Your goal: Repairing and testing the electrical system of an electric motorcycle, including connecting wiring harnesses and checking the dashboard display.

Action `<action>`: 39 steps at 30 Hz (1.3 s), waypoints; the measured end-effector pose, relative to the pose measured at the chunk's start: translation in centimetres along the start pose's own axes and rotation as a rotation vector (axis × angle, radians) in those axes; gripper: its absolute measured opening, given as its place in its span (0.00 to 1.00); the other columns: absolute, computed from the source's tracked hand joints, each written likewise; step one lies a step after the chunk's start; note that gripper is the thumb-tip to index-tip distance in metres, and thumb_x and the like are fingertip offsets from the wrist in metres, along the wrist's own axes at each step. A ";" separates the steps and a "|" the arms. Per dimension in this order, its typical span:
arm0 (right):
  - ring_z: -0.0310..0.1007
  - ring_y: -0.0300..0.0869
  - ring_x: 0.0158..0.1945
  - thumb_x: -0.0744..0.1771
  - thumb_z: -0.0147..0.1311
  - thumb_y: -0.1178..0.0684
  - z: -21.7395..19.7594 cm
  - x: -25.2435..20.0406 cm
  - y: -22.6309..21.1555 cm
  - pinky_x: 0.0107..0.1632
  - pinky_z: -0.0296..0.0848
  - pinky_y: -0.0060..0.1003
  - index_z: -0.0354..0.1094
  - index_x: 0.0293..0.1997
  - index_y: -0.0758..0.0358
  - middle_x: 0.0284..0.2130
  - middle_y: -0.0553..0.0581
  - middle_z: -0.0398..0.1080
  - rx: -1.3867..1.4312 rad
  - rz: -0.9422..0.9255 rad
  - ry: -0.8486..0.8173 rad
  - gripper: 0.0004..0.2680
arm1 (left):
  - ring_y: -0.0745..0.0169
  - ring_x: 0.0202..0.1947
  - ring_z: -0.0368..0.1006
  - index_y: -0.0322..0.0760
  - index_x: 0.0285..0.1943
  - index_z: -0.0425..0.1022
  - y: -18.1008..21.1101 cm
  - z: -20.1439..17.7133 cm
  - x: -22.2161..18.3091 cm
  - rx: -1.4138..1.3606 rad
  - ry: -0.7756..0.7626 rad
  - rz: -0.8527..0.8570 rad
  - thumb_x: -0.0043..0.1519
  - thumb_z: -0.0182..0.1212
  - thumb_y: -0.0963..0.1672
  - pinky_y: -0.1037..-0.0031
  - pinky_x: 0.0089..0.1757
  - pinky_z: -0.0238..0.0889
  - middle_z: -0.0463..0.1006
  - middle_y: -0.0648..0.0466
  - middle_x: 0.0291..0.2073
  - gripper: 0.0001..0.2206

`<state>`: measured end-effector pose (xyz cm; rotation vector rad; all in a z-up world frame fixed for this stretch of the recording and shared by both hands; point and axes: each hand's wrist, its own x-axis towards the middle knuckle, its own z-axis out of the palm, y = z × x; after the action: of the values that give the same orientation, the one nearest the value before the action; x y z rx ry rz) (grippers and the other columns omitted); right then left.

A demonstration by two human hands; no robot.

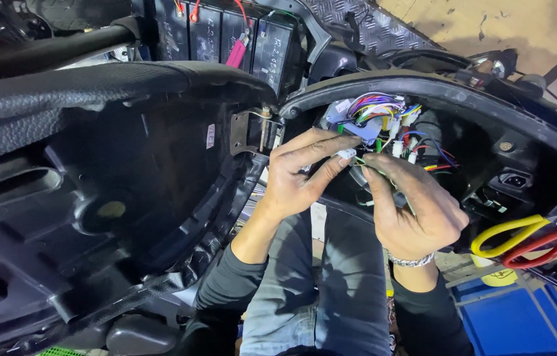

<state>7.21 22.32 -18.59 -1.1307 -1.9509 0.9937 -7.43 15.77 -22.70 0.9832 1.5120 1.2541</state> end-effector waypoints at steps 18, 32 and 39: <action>0.81 0.63 0.37 0.63 0.67 0.72 0.9 -0.9 2.2 0.42 0.79 0.49 0.72 0.36 0.83 0.29 0.72 0.76 0.097 -0.044 0.087 0.06 | 0.45 0.34 0.81 0.34 0.45 0.83 0.2 1.9 0.7 0.051 0.201 0.138 0.61 0.68 0.39 0.62 0.41 0.77 0.83 0.47 0.35 0.06; 0.78 0.65 0.45 0.63 0.65 0.75 -0.4 0.1 1.9 0.40 0.79 0.49 0.68 0.46 0.84 0.33 0.74 0.76 0.258 0.254 -0.037 0.10 | 0.45 0.32 0.80 0.33 0.43 0.83 0.1 1.9 0.6 0.104 0.195 0.177 0.61 0.68 0.39 0.62 0.39 0.77 0.82 0.46 0.33 0.04; 0.81 0.62 0.41 0.62 0.69 0.73 -0.2 0.6 1.6 0.41 0.79 0.48 0.70 0.44 0.80 0.32 0.70 0.77 0.107 0.174 -0.071 0.12 | 0.45 0.30 0.79 0.33 0.43 0.83 0.3 1.5 0.6 0.195 0.158 0.212 0.63 0.65 0.39 0.62 0.36 0.76 0.80 0.46 0.31 0.04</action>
<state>7.74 23.44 -19.80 -1.2350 -1.8537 1.2308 -6.17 16.80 -22.59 1.2218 1.7115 1.3786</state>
